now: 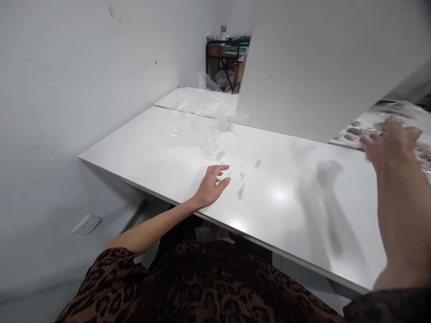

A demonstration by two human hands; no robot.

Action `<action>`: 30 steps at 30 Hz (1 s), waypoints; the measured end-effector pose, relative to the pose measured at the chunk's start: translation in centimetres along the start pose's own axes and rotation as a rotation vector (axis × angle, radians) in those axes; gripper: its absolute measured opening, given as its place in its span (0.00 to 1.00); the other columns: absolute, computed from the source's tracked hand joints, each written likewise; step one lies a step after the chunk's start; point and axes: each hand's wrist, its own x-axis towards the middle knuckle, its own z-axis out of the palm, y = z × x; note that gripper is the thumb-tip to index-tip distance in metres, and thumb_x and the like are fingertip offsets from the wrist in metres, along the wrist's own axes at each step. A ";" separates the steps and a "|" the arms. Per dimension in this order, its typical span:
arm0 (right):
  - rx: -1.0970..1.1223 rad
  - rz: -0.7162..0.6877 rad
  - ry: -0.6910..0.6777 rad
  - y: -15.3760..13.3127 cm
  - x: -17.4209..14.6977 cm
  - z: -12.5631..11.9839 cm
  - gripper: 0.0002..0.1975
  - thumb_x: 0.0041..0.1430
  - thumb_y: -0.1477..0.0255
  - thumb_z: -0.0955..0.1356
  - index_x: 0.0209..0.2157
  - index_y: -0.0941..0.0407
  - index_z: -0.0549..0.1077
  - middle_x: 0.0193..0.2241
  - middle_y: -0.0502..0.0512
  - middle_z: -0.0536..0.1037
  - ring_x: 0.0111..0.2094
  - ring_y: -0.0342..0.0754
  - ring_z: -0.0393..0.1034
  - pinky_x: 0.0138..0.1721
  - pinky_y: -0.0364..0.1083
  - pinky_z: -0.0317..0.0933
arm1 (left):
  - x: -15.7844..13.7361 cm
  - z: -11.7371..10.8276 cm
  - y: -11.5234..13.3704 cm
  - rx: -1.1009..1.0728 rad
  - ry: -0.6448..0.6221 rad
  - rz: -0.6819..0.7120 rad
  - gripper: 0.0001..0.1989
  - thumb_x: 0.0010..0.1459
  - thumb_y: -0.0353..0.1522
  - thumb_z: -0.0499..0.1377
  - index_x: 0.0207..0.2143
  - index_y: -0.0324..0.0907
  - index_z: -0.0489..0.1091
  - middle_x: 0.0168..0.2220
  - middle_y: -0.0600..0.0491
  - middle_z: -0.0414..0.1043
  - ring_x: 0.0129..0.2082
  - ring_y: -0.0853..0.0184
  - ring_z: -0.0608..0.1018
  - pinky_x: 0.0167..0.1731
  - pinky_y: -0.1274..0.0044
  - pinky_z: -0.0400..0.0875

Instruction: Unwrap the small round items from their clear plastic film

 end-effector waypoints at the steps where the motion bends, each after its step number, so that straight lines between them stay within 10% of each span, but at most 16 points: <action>1: 0.057 0.188 0.176 0.5 -1.3 1.4 0.14 0.61 0.55 0.71 0.42 0.44 0.67 0.48 0.58 0.73 0.36 0.48 0.71 0.34 0.52 0.65 | 0.2 -1.0 -0.6 0.046 0.027 0.034 0.21 0.65 0.37 0.59 0.59 0.47 0.69 0.61 0.44 0.63 0.56 0.60 0.74 0.52 0.67 0.75; 7: 0.188 0.507 -0.133 1.0 -17.2 10.8 0.35 0.38 0.64 0.81 0.49 0.50 0.69 0.48 0.59 0.75 0.44 0.54 0.74 0.44 0.56 0.73 | 4.1 -4.5 -2.1 0.418 -0.167 0.064 0.25 0.68 0.41 0.52 0.64 0.44 0.67 0.60 0.41 0.68 0.59 0.54 0.72 0.60 0.61 0.69; 11: 0.030 0.342 -0.366 0.1 -22.5 12.7 0.34 0.49 0.52 0.78 0.55 0.47 0.71 0.58 0.57 0.73 0.52 0.55 0.73 0.49 0.54 0.72 | 10.3 -6.4 -2.7 0.723 -0.253 -0.001 0.28 0.68 0.44 0.51 0.65 0.43 0.67 0.63 0.41 0.67 0.64 0.49 0.68 0.67 0.55 0.59; 14: -0.096 0.294 -0.408 0.0 -22.9 12.9 0.30 0.57 0.49 0.73 0.57 0.47 0.71 0.55 0.57 0.75 0.51 0.54 0.73 0.48 0.54 0.70 | 16.6 -9.9 -3.3 0.753 -0.069 -0.159 0.32 0.66 0.40 0.55 0.70 0.44 0.60 0.70 0.41 0.59 0.71 0.48 0.62 0.71 0.56 0.53; 18: -0.146 0.263 -0.420 0.0 -22.5 12.9 0.28 0.59 0.48 0.71 0.56 0.48 0.71 0.52 0.57 0.77 0.48 0.54 0.73 0.47 0.54 0.69 | 23.6 -13.3 -3.4 0.467 0.541 -0.455 0.39 0.66 0.36 0.54 0.76 0.45 0.43 0.76 0.43 0.44 0.77 0.53 0.49 0.73 0.60 0.50; 22: -0.203 0.224 -0.453 0.0 -22.6 12.7 0.27 0.60 0.48 0.70 0.55 0.48 0.73 0.46 0.58 0.78 0.41 0.52 0.75 0.40 0.51 0.70 | 24.7 -8.7 -2.9 0.367 0.802 -0.365 0.41 0.64 0.26 0.51 0.76 0.37 0.38 0.77 0.39 0.39 0.76 0.53 0.50 0.74 0.59 0.47; 27: -0.267 0.130 -0.489 -0.3 -22.7 12.6 0.25 0.63 0.48 0.68 0.53 0.48 0.74 0.43 0.60 0.78 0.34 0.50 0.72 0.33 0.50 0.70 | 23.4 0.3 -2.5 0.493 0.451 0.215 0.35 0.64 0.29 0.56 0.73 0.46 0.53 0.75 0.44 0.48 0.76 0.50 0.48 0.72 0.53 0.46; 30: -0.268 0.058 -0.499 -0.7 -22.7 12.8 0.23 0.64 0.48 0.67 0.51 0.48 0.75 0.44 0.60 0.79 0.33 0.50 0.73 0.36 0.52 0.71 | 25.5 1.3 -1.7 0.544 0.335 0.255 0.29 0.63 0.31 0.60 0.66 0.46 0.64 0.74 0.44 0.51 0.75 0.47 0.46 0.71 0.50 0.43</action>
